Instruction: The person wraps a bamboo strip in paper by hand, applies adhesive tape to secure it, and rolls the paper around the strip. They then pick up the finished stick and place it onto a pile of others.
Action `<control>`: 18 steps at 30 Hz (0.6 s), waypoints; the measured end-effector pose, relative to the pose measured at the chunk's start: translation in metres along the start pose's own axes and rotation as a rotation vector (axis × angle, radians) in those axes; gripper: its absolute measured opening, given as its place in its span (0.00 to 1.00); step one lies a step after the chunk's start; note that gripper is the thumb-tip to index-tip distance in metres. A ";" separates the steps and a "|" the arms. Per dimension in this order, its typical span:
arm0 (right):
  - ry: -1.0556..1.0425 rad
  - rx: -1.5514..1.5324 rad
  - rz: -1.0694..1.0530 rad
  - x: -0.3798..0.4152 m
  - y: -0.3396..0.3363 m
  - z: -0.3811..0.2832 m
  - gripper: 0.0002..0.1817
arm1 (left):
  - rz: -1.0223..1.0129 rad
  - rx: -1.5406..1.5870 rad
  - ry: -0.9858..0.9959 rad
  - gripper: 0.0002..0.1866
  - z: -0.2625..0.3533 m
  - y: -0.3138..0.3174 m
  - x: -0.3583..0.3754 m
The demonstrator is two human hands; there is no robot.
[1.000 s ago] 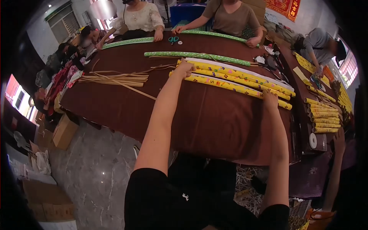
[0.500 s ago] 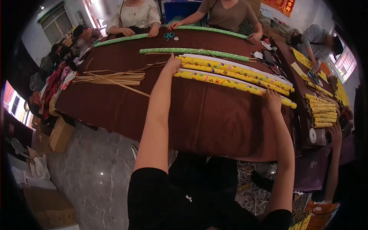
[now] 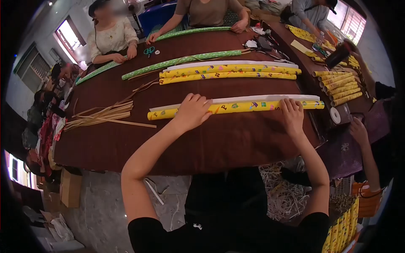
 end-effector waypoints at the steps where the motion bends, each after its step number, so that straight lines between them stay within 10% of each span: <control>1: 0.010 0.003 -0.009 0.010 -0.008 0.000 0.26 | -0.004 0.009 0.011 0.21 0.006 -0.004 0.003; 18: -0.017 -0.092 -0.088 0.104 -0.059 -0.019 0.20 | -0.303 0.424 -0.097 0.23 0.080 -0.029 0.074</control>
Point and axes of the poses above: each hand's wrist, its own x-axis away from the middle knuckle, its own y-axis out of the palm, z = x × y, the point moved 1 cm from there along -x, towards the middle knuckle, and after that the axes turned 7 degrees about y, right-handed, at the moved point
